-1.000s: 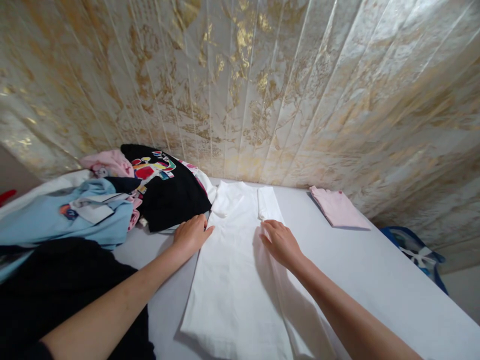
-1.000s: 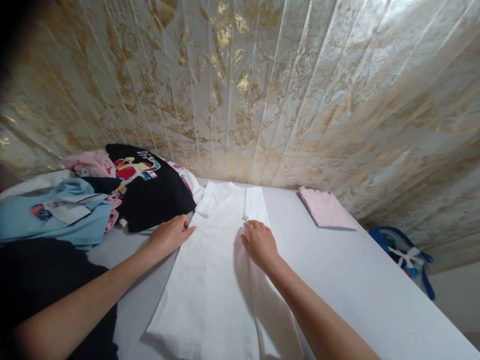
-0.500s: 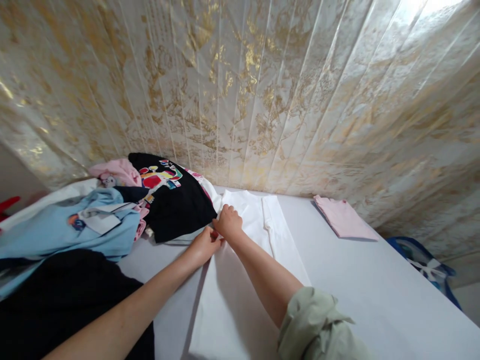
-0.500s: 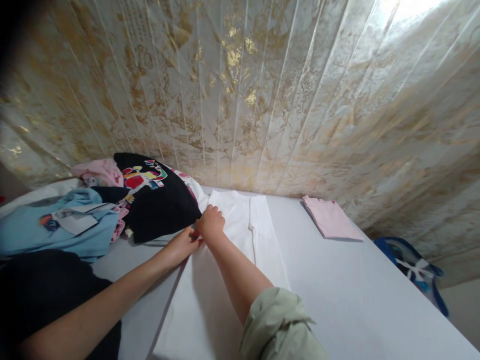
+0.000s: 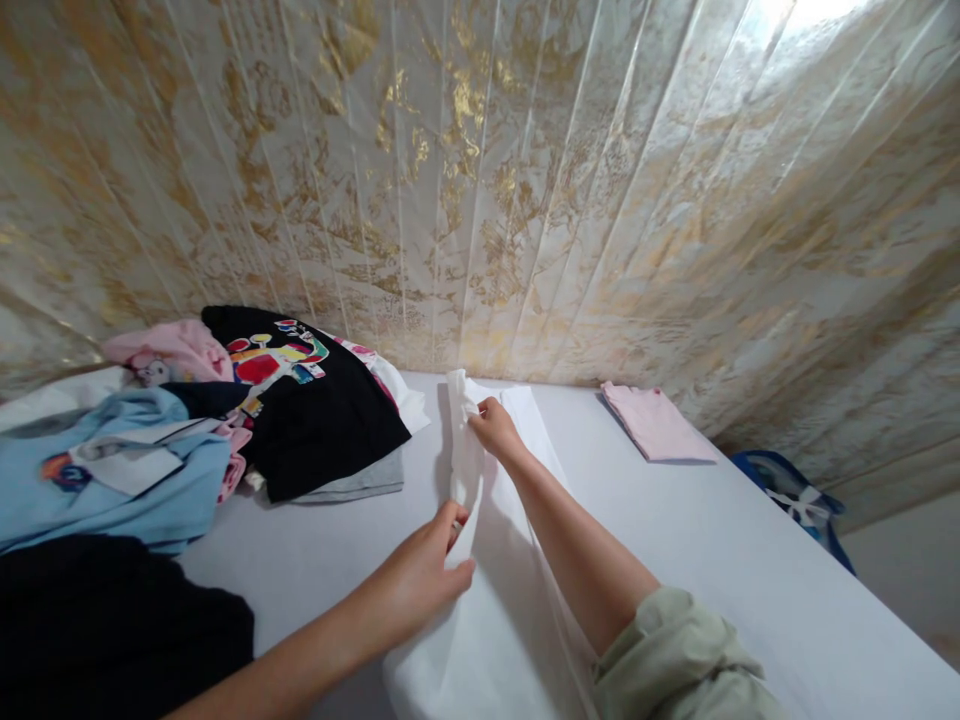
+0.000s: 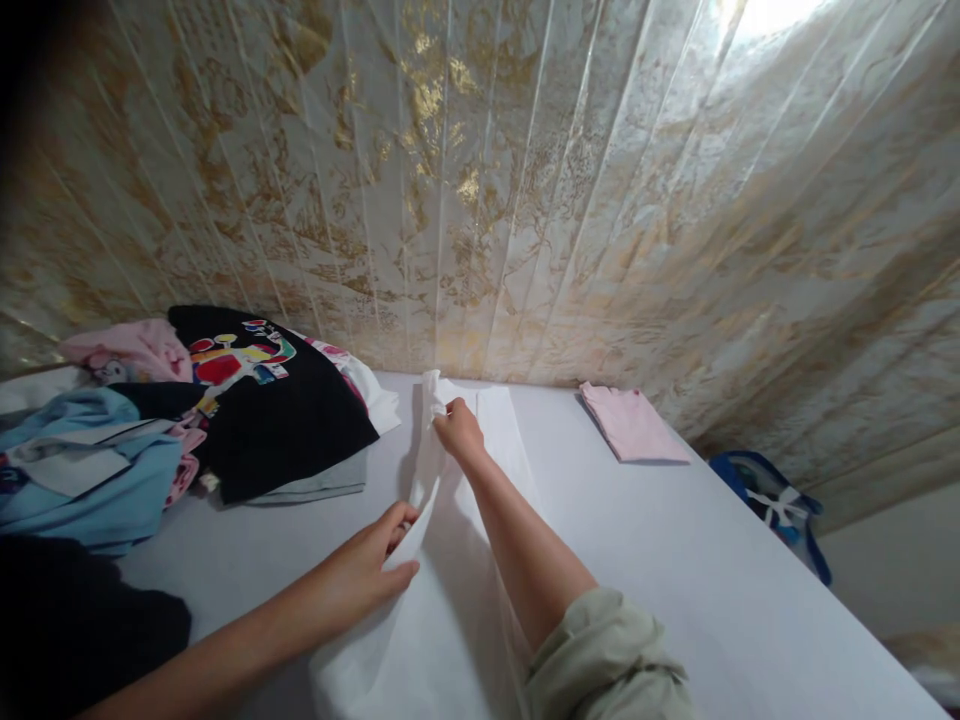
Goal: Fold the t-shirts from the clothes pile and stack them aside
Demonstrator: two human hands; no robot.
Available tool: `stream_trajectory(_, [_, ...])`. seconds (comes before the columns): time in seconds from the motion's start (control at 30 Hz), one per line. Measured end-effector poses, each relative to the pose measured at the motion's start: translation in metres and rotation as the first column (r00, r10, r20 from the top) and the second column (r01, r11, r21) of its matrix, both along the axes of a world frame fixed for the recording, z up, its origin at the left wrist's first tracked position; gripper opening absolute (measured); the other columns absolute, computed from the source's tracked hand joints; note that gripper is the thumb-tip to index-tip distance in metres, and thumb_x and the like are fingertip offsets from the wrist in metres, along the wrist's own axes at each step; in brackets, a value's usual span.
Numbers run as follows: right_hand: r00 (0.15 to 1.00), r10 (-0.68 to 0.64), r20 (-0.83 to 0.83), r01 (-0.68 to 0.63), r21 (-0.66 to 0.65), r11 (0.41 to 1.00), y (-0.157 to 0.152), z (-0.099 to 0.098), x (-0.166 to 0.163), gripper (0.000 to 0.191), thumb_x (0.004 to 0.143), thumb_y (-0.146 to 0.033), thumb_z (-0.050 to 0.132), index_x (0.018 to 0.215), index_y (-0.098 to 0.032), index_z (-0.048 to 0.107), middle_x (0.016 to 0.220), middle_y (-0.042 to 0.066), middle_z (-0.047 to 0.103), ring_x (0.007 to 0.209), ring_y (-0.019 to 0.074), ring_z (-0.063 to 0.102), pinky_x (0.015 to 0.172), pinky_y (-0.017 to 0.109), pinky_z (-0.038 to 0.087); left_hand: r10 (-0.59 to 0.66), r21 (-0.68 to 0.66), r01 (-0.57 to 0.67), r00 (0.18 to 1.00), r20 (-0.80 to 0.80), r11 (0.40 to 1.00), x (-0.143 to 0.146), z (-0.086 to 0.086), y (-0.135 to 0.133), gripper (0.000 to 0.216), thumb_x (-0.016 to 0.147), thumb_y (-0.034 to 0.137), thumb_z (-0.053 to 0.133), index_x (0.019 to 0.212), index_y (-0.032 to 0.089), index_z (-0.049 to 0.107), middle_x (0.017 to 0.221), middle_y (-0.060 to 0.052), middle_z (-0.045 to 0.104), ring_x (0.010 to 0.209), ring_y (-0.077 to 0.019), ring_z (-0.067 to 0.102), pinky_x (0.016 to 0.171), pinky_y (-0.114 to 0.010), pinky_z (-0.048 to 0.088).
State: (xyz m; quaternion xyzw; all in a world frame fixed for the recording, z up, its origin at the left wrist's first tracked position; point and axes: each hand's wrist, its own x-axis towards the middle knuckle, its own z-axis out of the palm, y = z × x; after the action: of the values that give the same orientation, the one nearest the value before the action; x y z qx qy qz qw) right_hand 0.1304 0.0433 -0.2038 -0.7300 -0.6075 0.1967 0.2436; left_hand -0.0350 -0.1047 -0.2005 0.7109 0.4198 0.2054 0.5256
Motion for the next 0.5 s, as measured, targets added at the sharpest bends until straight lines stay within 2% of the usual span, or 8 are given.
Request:
stream_trajectory(0.13, [0.997, -0.029, 0.074, 0.031, -0.027, 0.999, -0.012, -0.010, 0.032, 0.025, 0.083, -0.027, 0.047, 0.105, -0.020, 0.056, 0.100, 0.007, 0.069, 0.088, 0.0199, 0.063, 0.071, 0.028, 0.042, -0.102, -0.003, 0.102, 0.994, -0.029, 0.995, 0.007, 0.008, -0.023, 0.040, 0.072, 0.017, 0.051, 0.112, 0.019, 0.049, 0.111, -0.006, 0.066, 0.099, -0.0203, 0.062, 0.090, -0.030, 0.045])
stream_trajectory(0.3, [0.969, 0.009, 0.247, -0.005, -0.018, 1.000, -0.024, -0.015, 0.039, 0.036, 0.085, -0.023, 0.046, 0.120, -0.022, 0.054, 0.101, 0.005, 0.069, 0.093, 0.0208, 0.061, 0.079, 0.030, 0.040, -0.209, -0.037, 0.207, 0.976, -0.068, 0.978, 0.012, 0.011, -0.035, 0.054, 0.073, 0.016, 0.051, 0.127, 0.020, 0.049, 0.122, -0.007, 0.063, 0.110, -0.0213, 0.059, 0.097, -0.029, 0.042])
stream_trajectory(0.4, [0.967, 0.050, 0.249, -0.053, 0.003, 0.999, -0.026, -0.016, 0.040, 0.047, 0.084, -0.022, 0.047, 0.131, -0.024, 0.047, 0.100, 0.004, 0.069, 0.092, 0.0200, 0.060, 0.073, 0.027, 0.039, -0.241, -0.014, 0.241, 0.959, -0.153, 0.970, 0.010, 0.011, -0.039, 0.058, 0.074, 0.019, 0.051, 0.132, 0.021, 0.048, 0.127, -0.007, 0.062, 0.115, -0.0230, 0.057, 0.101, -0.031, 0.041])
stream_trajectory(0.5, [0.971, 0.075, 0.228, -0.088, 0.045, 0.995, -0.028, -0.016, 0.043, 0.047, 0.084, -0.020, 0.048, 0.130, -0.026, 0.049, 0.100, 0.003, 0.068, 0.090, 0.0188, 0.059, 0.069, 0.025, 0.038, -0.267, -0.004, 0.274, 0.933, -0.242, 0.962, 0.008, 0.013, -0.042, 0.062, 0.075, 0.020, 0.050, 0.137, 0.022, 0.046, 0.129, -0.008, 0.061, 0.115, -0.0249, 0.058, 0.099, -0.032, 0.042])
